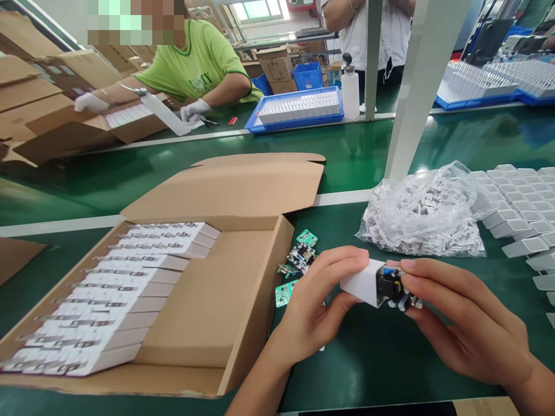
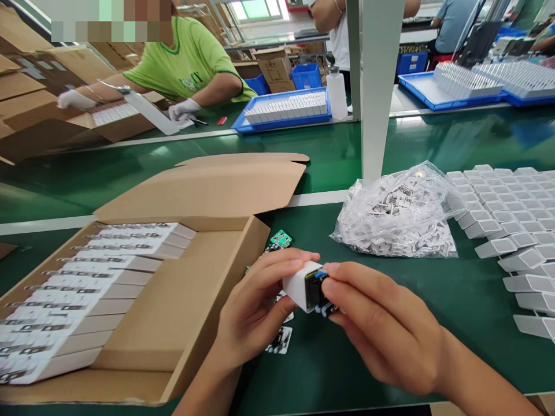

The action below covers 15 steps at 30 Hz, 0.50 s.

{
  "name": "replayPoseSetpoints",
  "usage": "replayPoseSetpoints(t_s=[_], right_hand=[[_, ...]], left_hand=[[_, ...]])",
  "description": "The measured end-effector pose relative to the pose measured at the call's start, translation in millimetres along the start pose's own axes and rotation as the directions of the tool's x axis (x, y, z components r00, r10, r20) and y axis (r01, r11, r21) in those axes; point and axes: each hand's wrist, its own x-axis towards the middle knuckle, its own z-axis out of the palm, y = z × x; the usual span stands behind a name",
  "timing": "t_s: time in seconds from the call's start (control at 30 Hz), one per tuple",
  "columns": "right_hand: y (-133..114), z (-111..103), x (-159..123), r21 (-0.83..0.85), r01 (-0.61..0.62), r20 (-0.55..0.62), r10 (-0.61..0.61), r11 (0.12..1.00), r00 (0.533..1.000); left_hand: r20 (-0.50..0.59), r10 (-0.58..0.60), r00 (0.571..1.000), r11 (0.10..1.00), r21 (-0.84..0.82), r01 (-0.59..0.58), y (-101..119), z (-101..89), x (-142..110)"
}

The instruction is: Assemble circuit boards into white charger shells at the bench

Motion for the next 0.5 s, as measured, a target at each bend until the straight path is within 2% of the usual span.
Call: replayPoseSetpoints(t_s=[0.17, 0.5], right_hand=[[0.0, -1.2, 1.5, 0.020, -0.030, 0.005, 0.030, 0.999, 1.000], [0.4, 1.2, 1.0, 0.002, 0.005, 0.002, -0.005, 1.000, 1.000]], left_hand=[[-0.001, 0.000, 1.000, 1.000, -0.026, 0.000, -2.4, 0.2, -1.7], [-0.001, -0.015, 1.000, 0.998, -0.054, 0.015, -3.1, 0.5, -2.3]])
